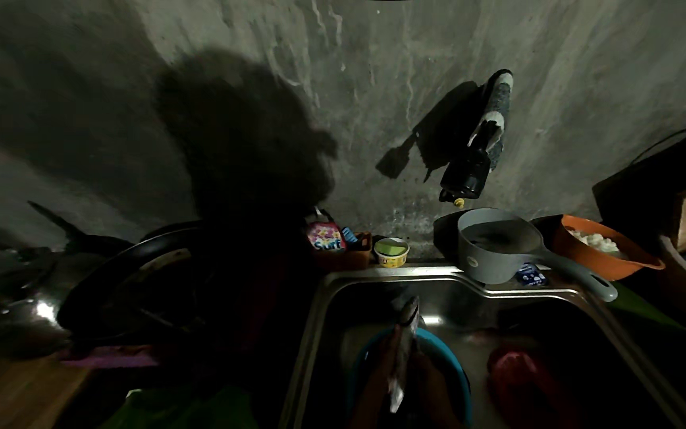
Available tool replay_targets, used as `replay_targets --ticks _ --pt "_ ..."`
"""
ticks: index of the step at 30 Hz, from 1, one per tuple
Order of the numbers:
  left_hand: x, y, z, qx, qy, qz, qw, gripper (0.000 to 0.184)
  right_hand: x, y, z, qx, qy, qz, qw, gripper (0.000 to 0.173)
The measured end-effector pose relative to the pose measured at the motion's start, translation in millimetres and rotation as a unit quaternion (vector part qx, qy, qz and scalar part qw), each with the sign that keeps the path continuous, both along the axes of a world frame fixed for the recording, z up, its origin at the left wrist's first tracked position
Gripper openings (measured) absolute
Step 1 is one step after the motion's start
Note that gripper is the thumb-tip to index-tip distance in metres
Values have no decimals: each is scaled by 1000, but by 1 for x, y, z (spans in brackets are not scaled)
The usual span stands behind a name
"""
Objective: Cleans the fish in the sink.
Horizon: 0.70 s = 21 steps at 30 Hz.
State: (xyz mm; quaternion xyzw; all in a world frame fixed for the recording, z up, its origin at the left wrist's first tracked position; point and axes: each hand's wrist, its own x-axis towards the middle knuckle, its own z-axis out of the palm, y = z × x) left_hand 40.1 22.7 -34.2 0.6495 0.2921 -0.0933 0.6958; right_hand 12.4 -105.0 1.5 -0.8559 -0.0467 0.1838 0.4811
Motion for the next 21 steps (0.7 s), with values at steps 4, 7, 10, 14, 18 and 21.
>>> replay_targets --ticks 4,7,10,14,18,21 --pt "-4 4 4 27 -13 -22 999 61 -5 8 1 -34 -17 -10 999 44" --pt "-7 4 9 46 -50 -22 997 57 -5 14 11 -34 34 -34 998 42" --pt "-9 -2 16 63 -68 -6 996 53 -7 14 18 -25 43 -54 997 36" --pt "-11 -9 20 127 -68 3 990 47 -8 13 28 -12 65 -87 994 33" --pt "-10 -17 24 152 -84 17 985 43 -1 12 32 48 113 -133 983 25" --pt "-10 -15 24 219 -57 -25 974 46 4 -1 14 122 170 -128 969 22"
